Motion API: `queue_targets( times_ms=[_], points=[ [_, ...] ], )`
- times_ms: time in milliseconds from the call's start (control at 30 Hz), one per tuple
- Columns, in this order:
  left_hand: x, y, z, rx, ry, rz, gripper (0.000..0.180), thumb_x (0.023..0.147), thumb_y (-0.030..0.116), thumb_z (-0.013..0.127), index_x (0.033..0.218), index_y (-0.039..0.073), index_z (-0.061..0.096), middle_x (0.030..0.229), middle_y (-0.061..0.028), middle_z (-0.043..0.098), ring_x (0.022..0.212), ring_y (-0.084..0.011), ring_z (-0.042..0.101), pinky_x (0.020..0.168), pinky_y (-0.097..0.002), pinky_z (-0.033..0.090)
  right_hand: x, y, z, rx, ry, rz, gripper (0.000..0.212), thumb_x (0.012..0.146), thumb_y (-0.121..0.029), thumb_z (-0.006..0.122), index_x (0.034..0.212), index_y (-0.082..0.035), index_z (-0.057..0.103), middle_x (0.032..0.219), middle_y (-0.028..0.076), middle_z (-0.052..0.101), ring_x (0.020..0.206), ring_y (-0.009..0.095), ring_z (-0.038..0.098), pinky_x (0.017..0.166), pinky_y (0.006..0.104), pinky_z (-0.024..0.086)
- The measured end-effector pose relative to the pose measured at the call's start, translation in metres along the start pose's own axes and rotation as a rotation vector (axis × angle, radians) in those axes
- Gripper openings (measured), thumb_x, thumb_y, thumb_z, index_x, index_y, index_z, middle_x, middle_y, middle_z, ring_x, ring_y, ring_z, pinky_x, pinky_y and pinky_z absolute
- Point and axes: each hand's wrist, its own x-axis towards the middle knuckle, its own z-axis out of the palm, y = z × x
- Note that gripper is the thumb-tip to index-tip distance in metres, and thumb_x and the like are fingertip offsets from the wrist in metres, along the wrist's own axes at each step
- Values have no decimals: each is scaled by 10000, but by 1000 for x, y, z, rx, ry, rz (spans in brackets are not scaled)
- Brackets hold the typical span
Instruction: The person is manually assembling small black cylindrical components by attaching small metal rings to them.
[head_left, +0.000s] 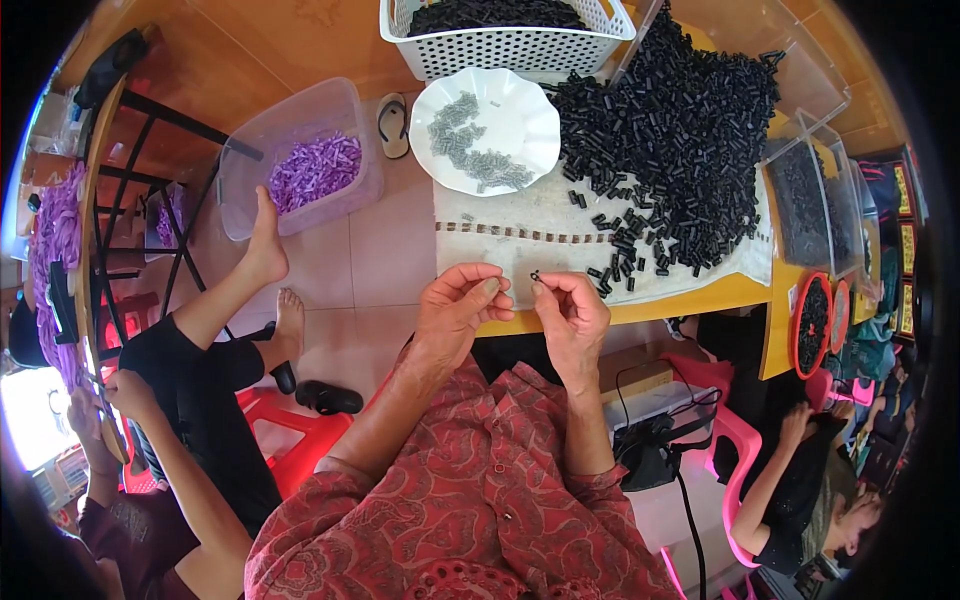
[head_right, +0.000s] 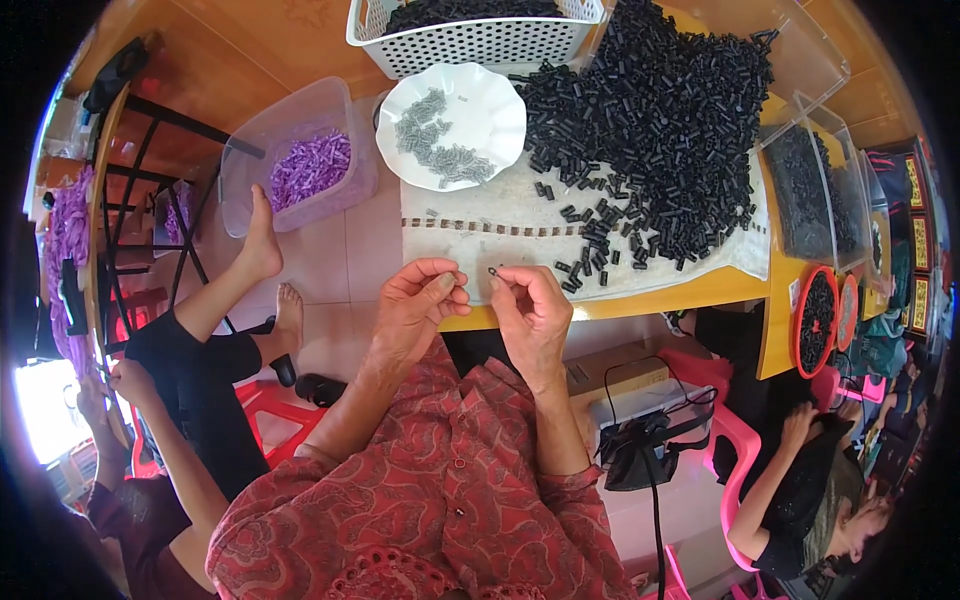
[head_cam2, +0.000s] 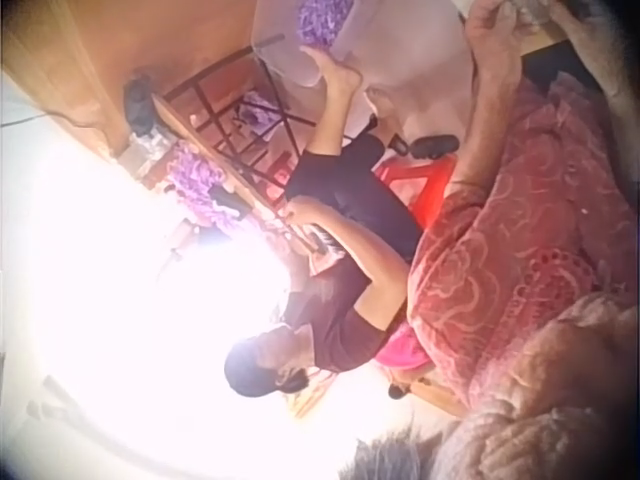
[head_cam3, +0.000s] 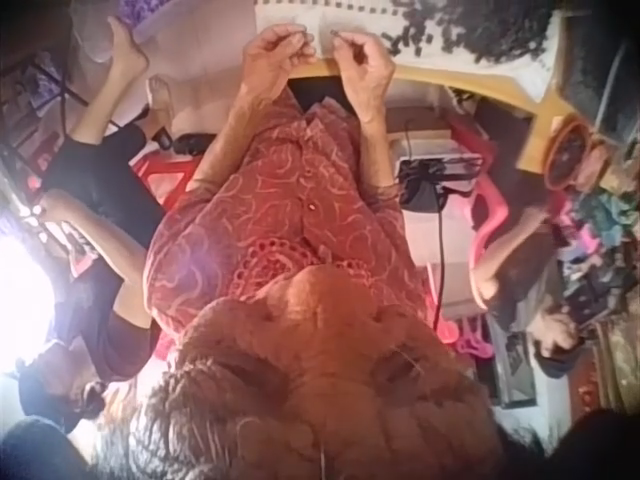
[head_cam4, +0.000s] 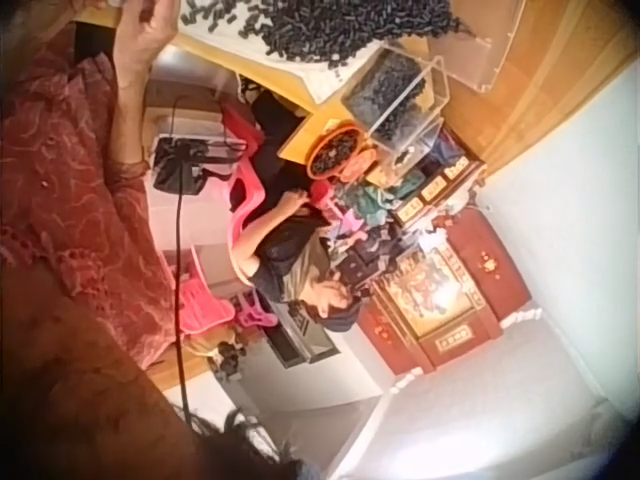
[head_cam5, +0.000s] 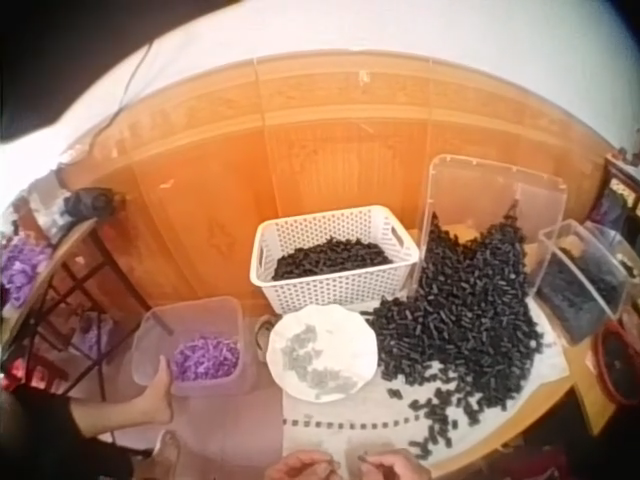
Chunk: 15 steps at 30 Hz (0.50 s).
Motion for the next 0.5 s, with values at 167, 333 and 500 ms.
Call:
queue_targets(
  times_ms=[167,333,500],
  points=[
    [2,3,2,13,23,-16,190,953,26,564,1133,-14,611,1003,-127,663,826,-189,670,742,-340,585,-3,-2,2,52,-10,28,133,848,42,671,975,16,642,823,5,602,665,29,514,580,171,421],
    [0,-2,-3,-52,6,-17,195,957,27,557,1141,-9,611,1029,-132,666,825,-186,668,757,-344,579,-4,-7,6,148,-42,87,155,874,57,642,1022,14,624,807,-34,578,682,3,493,588,153,405],
    [-2,-5,-7,-131,-18,-6,204,956,31,560,1151,-1,609,1034,-133,667,836,-184,664,762,-337,576,-6,-8,10,200,-88,122,158,883,70,623,1031,16,621,848,-17,593,730,21,521,650,161,434]
  ],
)
